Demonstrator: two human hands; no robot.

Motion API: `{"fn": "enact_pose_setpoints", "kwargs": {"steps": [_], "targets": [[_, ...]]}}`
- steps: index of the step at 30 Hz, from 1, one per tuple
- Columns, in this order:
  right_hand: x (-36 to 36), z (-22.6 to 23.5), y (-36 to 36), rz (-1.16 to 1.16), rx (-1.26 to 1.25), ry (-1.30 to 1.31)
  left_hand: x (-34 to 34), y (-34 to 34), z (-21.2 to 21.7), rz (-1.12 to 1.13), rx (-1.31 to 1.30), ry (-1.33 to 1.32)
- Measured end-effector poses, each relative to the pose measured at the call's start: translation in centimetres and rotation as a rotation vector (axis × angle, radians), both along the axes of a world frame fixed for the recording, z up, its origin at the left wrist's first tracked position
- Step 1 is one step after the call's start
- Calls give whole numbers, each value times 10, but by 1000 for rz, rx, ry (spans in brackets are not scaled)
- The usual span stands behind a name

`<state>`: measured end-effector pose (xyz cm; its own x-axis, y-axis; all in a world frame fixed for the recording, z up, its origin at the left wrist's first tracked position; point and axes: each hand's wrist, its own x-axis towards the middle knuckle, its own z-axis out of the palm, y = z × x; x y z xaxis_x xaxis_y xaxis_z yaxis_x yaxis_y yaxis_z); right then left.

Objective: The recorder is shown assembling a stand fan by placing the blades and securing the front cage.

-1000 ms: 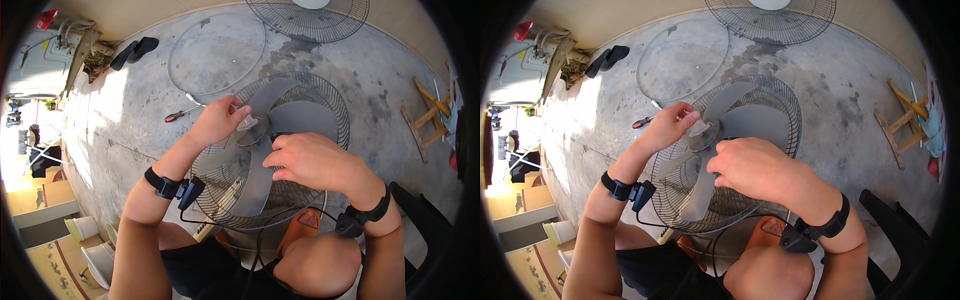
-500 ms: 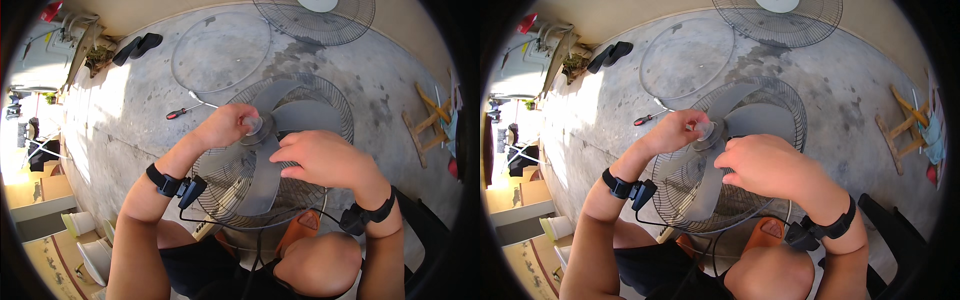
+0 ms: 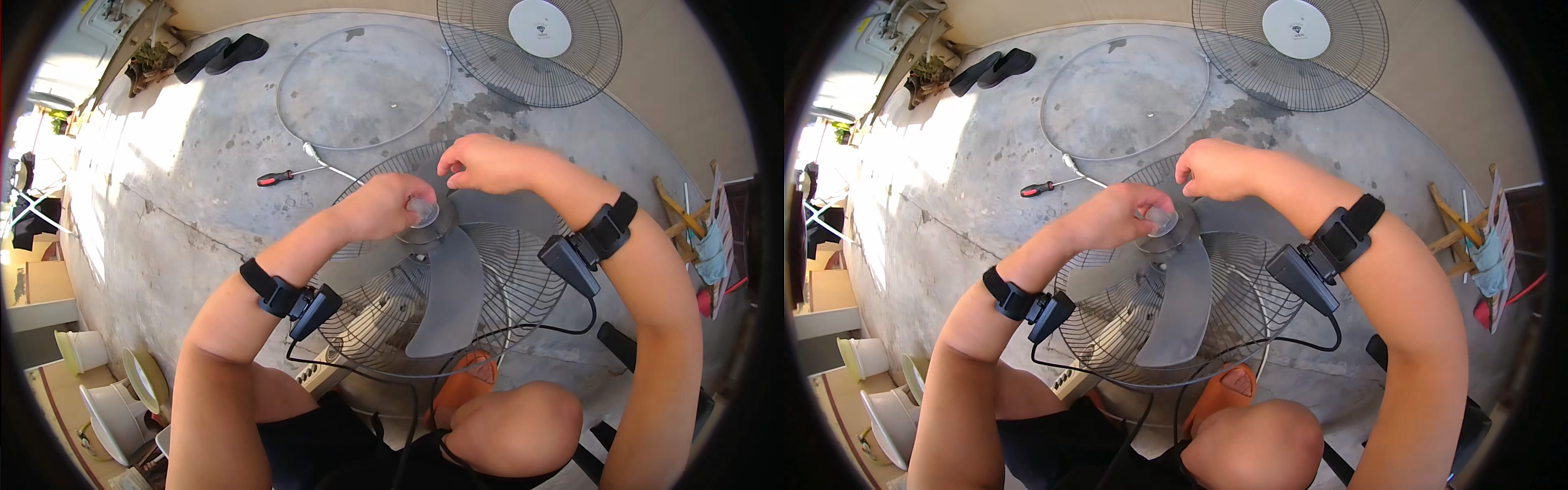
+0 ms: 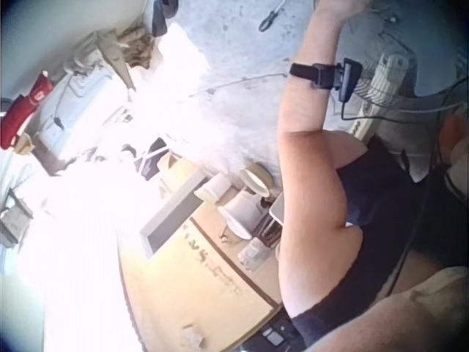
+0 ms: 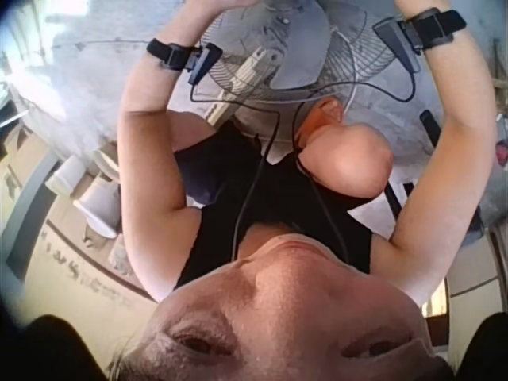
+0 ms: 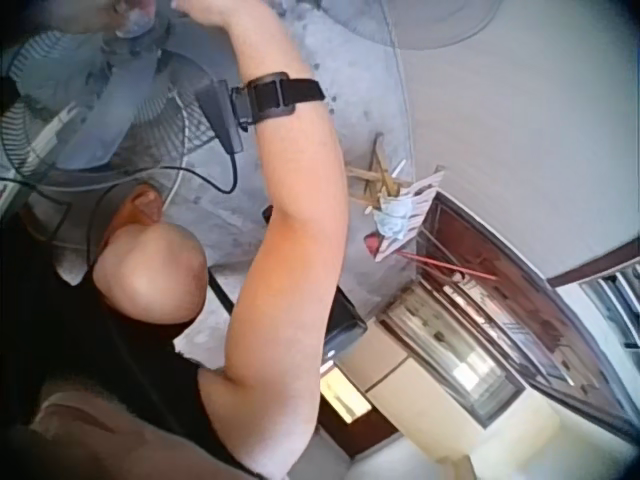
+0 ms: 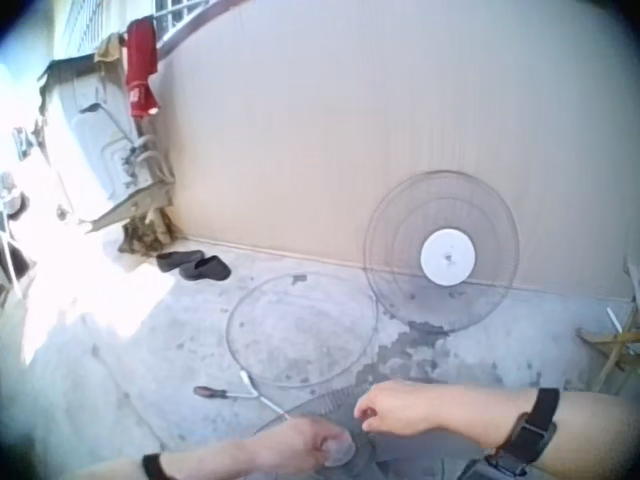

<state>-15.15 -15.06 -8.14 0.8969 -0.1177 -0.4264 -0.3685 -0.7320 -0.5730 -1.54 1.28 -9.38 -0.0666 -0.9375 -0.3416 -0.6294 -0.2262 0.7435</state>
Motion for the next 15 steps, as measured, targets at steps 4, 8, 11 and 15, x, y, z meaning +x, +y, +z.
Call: {"fn": "enact_pose_setpoints", "kwargs": {"steps": [4,8,11,15], "targets": [[20,-9,-1,39,-8,191,10,8,-7,19,-42,43],[16,-27,-3,-9,57,179,9,6,-11,17,-9,69],[20,-34,2,2,82,181,10,8,-14,10,-55,63],[26,-37,4,11,55,188,10,6,-12,-4,-66,54]]}}
